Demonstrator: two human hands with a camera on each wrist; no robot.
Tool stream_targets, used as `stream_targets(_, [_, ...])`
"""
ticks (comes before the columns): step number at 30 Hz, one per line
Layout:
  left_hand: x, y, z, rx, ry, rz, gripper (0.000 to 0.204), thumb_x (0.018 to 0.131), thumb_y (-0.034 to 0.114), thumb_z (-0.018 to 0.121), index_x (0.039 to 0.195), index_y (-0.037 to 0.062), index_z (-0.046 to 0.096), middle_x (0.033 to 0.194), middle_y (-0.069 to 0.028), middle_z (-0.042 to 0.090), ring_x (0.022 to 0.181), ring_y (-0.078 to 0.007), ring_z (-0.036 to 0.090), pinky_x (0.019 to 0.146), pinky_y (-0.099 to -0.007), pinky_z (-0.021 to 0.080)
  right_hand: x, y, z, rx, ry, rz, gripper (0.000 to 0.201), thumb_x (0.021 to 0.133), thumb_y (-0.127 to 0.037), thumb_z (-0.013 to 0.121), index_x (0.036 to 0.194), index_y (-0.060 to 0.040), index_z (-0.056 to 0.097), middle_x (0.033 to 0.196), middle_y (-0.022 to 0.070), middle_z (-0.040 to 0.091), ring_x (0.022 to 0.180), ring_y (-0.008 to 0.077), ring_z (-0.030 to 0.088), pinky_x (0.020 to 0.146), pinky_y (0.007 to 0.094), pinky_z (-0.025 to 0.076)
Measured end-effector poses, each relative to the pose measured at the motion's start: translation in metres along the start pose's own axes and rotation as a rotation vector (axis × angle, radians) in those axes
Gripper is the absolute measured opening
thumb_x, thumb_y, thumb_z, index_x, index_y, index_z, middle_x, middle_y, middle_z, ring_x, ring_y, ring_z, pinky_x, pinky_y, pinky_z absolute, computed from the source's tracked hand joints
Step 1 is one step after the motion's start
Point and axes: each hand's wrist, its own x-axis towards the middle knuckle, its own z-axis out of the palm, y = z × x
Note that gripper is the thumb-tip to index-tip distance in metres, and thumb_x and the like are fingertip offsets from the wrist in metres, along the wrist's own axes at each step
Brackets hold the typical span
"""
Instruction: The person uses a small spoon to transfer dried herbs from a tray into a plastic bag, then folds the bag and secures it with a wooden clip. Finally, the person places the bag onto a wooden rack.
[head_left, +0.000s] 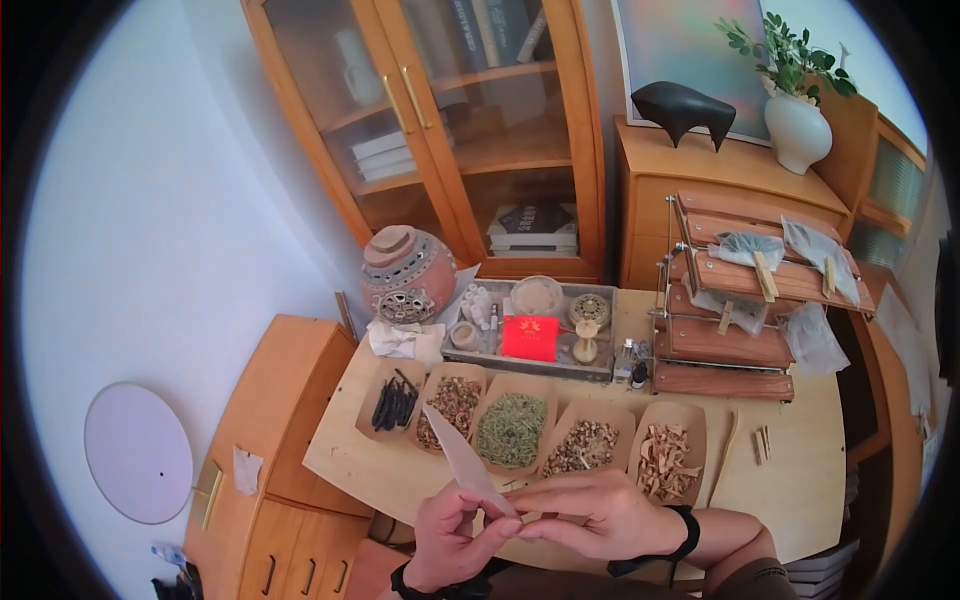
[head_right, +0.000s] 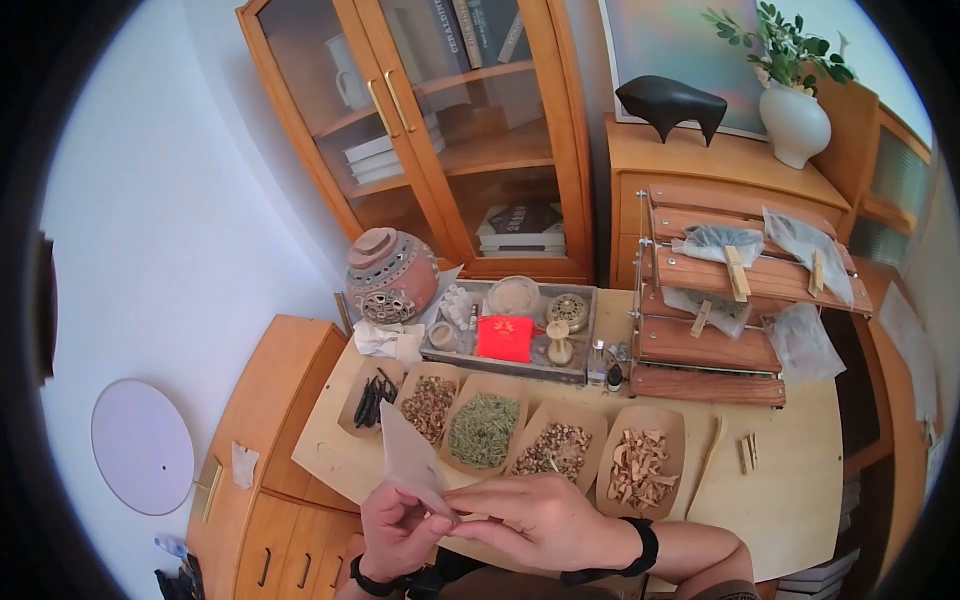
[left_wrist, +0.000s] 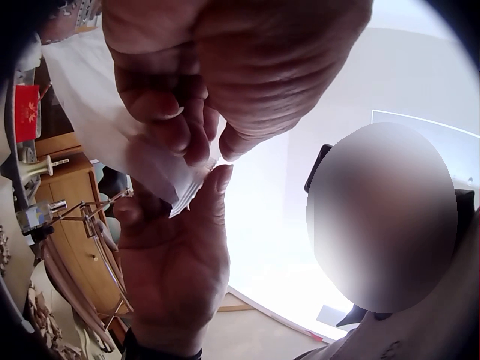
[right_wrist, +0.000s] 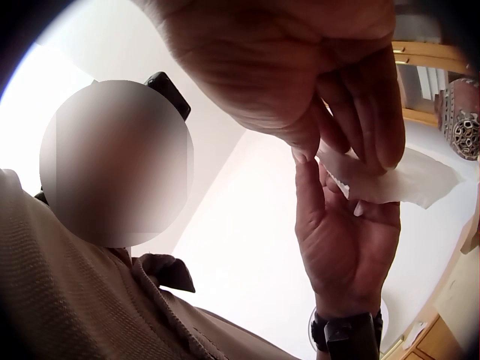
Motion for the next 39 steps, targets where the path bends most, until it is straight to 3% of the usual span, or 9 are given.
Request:
stream_targets(11, [0.0, 0.0, 0.004, -0.095, 0.0, -0.031, 0.019, 0.096, -0.002, 0.073, 0.112, -0.0007, 0.064, 0.103, -0.0098, 0.071, 0.09, -0.0144, 0.069, 0.08, -0.0279, 0.053, 0.001, 0.0, -0.006, 0.031, 0.001, 0.038, 0.028, 0.095, -0.014, 0.076, 0.121, -0.0018, 0.074, 0.105, 0.0142, 0.078, 0.081, 0.029, 0.076, 0.07, 0.0356, 0.06])
stream_targets(17, [-0.001, -0.003, 0.003, 0.058, -0.01, 0.024, 0.017, 0.096, -0.005, 0.068, 0.113, -0.0023, 0.066, 0.103, -0.0103, 0.071, 0.089, -0.0153, 0.07, 0.08, -0.0289, 0.054, -0.001, 0.003, -0.006, 0.05, 0.035, 0.029, 0.026, 0.095, -0.014, 0.076, 0.118, -0.0015, 0.076, 0.103, 0.0148, 0.078, 0.079, 0.0275, 0.076, 0.066, 0.0349, 0.06])
stream_targets(19, [0.0, -0.003, 0.003, 0.102, -0.032, 0.0, 0.014, 0.098, 0.001, 0.068, 0.11, -0.0029, 0.061, 0.097, -0.0125, 0.071, 0.082, -0.0172, 0.071, 0.073, -0.0288, 0.06, -0.001, 0.001, -0.006, 0.076, 0.022, 0.075, 0.025, 0.095, -0.013, 0.076, 0.117, -0.0014, 0.076, 0.101, 0.0146, 0.078, 0.078, 0.0267, 0.076, 0.065, 0.0344, 0.06])
stream_targets(26, [-0.002, -0.009, 0.0, 0.078, -0.036, 0.044, 0.016, 0.098, 0.002, 0.07, 0.109, -0.004, 0.06, 0.095, -0.0149, 0.071, 0.08, -0.017, 0.071, 0.072, -0.0284, 0.059, 0.001, 0.002, -0.008, 0.086, 0.0, 0.047, 0.023, 0.097, -0.011, 0.074, 0.117, -0.0009, 0.076, 0.1, 0.0145, 0.078, 0.079, 0.0268, 0.076, 0.067, 0.0346, 0.059])
stream_targets(39, [-0.003, -0.008, 0.003, 0.1, 0.024, 0.033, 0.021, 0.097, 0.008, 0.075, 0.104, -0.0029, 0.059, 0.087, -0.0109, 0.07, 0.076, -0.0146, 0.069, 0.069, -0.026, 0.056, 0.0, 0.002, -0.008, 0.085, -0.042, 0.062, 0.023, 0.098, -0.008, 0.072, 0.118, 0.0001, 0.075, 0.104, 0.0159, 0.078, 0.084, 0.029, 0.077, 0.072, 0.0358, 0.061])
